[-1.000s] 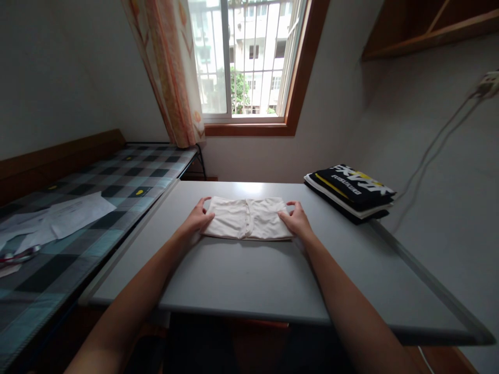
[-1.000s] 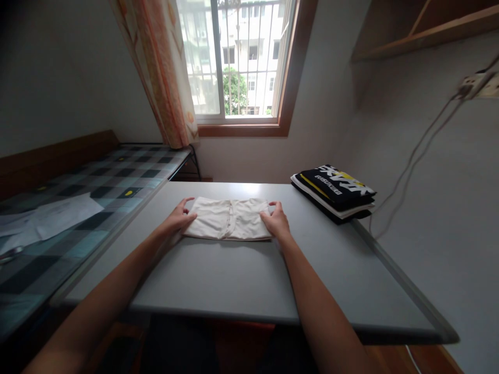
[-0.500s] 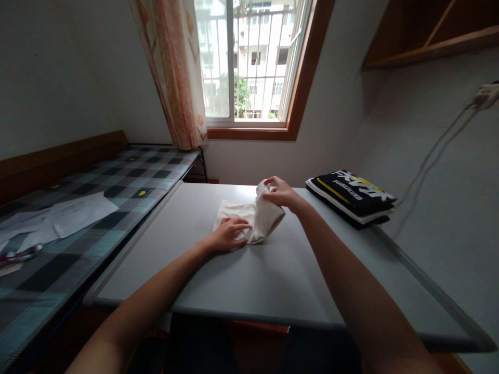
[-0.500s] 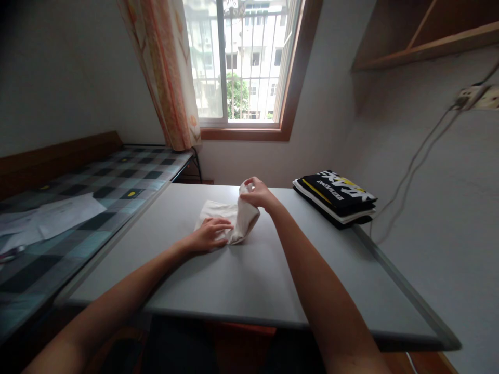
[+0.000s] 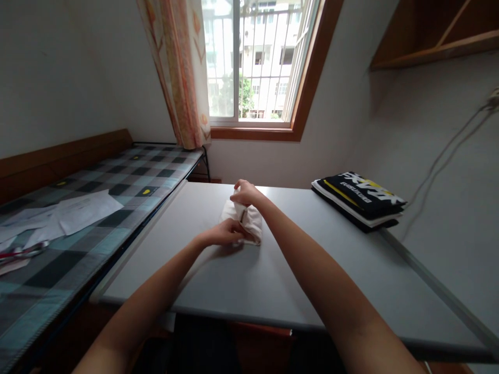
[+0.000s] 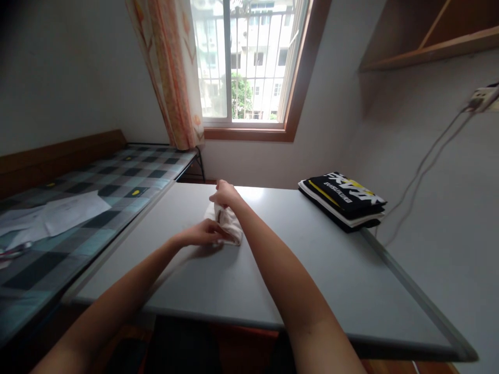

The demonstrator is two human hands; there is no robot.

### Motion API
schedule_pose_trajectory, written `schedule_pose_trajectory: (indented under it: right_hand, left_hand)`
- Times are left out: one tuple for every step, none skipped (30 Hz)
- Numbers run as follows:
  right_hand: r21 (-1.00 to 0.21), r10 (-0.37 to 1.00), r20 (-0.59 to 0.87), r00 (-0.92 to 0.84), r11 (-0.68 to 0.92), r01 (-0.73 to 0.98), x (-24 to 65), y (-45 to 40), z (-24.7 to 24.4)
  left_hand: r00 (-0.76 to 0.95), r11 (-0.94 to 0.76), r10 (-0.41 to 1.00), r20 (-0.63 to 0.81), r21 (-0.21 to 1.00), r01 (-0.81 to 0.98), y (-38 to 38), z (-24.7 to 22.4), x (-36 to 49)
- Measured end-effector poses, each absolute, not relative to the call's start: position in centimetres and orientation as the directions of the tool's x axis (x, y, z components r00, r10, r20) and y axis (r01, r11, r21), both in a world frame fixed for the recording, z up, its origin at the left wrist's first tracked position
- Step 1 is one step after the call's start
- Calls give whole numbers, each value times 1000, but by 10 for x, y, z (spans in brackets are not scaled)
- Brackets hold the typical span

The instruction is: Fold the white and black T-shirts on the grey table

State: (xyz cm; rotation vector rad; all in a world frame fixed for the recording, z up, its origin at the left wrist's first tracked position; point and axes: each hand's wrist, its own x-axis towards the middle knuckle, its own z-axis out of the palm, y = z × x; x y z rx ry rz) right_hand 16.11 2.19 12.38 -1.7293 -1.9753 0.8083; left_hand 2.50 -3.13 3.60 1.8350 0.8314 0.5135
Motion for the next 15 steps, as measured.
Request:
schedule_pose_trajectory:
  right_hand:
    - [-654,985,-68,-159,76,753,159,21,121]
    - [-662,985,-55,-163,86,745,157,21,117]
    - [-678,982,-53,-181,98,728,154,19,114]
    - [-705,973,-70,-220,108,701,152,18,111]
    - [-739,955,-103,-279,114,664,150,16,108]
    - [-771,930,-141,-341,113,626,149,14,105]
    - [-794,906,-166,-388,111,598,149,13,102]
    - [-803,896,-167,-412,119,584,151,12,98]
    - [-799,902,-136,-410,145,584,155,11,94]
    - [-784,920,-78,-385,182,594,160,11,89]
    - [-768,936,-3,-351,222,600,167,10,84]
    - [-757,945,69,-319,258,600,175,9,78]
    - [-752,949,133,-286,285,594,184,8,71]
    - [-751,950,184,-252,302,587,193,5,63]
    - [-748,950,228,-214,312,585,202,2,56]
  left_hand:
    - [575,-154,816,-51,941,301,-26,40,17]
    - [452,-47,889,-78,964,261,-20,43,9]
    - [334,50,936,-113,980,191,-14,46,0]
    - [246,138,955,-164,983,121,-9,47,-7]
    - [196,210,956,-219,975,66,-5,47,-14]
    - [172,261,949,-263,965,32,-1,46,-18]
    - [163,292,943,-292,956,21,1,44,-21]
    - [157,302,940,-303,953,28,1,42,-22]
    - [151,292,943,-296,955,46,1,40,-21]
    - [149,270,949,-278,960,71,0,38,-20]
    - [153,247,953,-260,964,99,-2,36,-18]
    - [168,229,954,-248,966,125,-4,35,-17]
    - [190,208,954,-233,968,142,-6,34,-15]
    - [217,186,952,-215,972,147,-8,34,-13]
    - [247,161,950,-190,978,132,-10,34,-11]
